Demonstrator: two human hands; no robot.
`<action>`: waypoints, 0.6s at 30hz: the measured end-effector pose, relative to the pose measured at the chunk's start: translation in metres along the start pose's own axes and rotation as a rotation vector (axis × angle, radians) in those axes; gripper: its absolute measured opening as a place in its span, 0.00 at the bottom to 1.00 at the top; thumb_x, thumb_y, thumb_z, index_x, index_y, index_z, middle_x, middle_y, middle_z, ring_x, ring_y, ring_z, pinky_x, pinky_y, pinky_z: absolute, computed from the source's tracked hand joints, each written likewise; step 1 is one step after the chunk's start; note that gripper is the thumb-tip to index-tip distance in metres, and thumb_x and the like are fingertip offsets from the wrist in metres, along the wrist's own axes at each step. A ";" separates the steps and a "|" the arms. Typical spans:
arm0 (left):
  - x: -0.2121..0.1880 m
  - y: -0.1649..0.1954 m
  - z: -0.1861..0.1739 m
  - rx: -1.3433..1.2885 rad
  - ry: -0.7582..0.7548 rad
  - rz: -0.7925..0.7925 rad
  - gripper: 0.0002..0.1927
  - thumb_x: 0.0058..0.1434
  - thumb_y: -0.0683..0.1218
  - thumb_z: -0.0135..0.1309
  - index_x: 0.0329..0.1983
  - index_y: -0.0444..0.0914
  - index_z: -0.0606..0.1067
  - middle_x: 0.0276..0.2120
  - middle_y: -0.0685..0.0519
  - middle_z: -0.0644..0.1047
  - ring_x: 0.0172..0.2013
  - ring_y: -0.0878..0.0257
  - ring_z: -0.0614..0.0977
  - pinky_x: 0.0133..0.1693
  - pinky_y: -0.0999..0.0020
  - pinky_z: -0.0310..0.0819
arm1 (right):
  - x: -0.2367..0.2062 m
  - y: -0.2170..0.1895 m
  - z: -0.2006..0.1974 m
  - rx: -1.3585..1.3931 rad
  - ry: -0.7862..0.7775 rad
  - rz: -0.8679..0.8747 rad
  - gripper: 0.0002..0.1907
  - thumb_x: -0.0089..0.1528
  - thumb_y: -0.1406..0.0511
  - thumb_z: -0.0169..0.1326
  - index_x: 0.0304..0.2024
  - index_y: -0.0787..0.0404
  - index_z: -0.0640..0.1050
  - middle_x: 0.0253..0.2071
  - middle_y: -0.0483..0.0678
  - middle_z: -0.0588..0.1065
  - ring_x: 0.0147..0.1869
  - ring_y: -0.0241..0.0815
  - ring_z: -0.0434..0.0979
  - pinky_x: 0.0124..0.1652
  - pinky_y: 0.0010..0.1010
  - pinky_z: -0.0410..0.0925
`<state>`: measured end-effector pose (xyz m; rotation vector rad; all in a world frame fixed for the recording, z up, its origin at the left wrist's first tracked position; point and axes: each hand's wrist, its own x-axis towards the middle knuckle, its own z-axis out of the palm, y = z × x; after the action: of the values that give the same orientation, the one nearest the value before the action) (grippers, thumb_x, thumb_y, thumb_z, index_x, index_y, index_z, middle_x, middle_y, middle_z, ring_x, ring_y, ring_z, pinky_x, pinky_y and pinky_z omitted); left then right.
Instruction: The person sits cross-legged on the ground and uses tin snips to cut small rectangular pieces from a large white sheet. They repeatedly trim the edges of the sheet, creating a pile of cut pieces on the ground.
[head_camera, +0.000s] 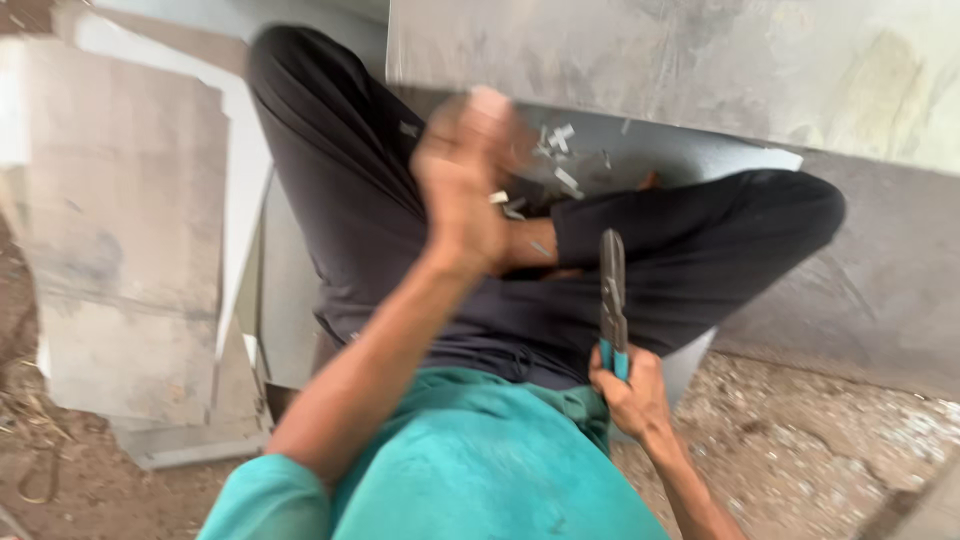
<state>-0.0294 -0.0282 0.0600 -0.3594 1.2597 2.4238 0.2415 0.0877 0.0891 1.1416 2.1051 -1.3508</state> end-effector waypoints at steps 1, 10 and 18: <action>0.008 0.010 -0.010 0.011 0.091 0.082 0.14 0.66 0.49 0.58 0.45 0.33 0.74 0.39 0.50 0.82 0.39 0.62 0.87 0.40 0.66 0.84 | 0.002 -0.004 -0.002 0.019 -0.034 -0.007 0.05 0.50 0.68 0.51 0.26 0.65 0.76 0.18 0.47 0.74 0.22 0.38 0.73 0.26 0.33 0.68; -0.033 0.048 -0.053 0.099 0.083 0.071 0.11 0.63 0.42 0.62 0.48 0.34 0.81 0.38 0.53 0.84 0.37 0.67 0.84 0.41 0.73 0.81 | 0.052 -0.104 -0.027 -0.316 -0.443 -0.403 0.21 0.47 0.68 0.47 0.44 0.68 0.73 0.33 0.51 0.75 0.39 0.44 0.76 0.42 0.35 0.70; -0.036 0.043 -0.076 -0.003 0.106 0.071 0.10 0.64 0.36 0.62 0.47 0.32 0.76 0.35 0.51 0.82 0.35 0.66 0.83 0.41 0.72 0.81 | 0.088 -0.170 -0.018 -0.406 -0.680 -0.287 0.29 0.46 0.66 0.46 0.50 0.67 0.72 0.39 0.53 0.76 0.45 0.46 0.77 0.47 0.37 0.72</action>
<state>-0.0127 -0.1213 0.0622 -0.4569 1.3342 2.4954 0.0552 0.1066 0.1332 0.1731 1.9209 -1.1261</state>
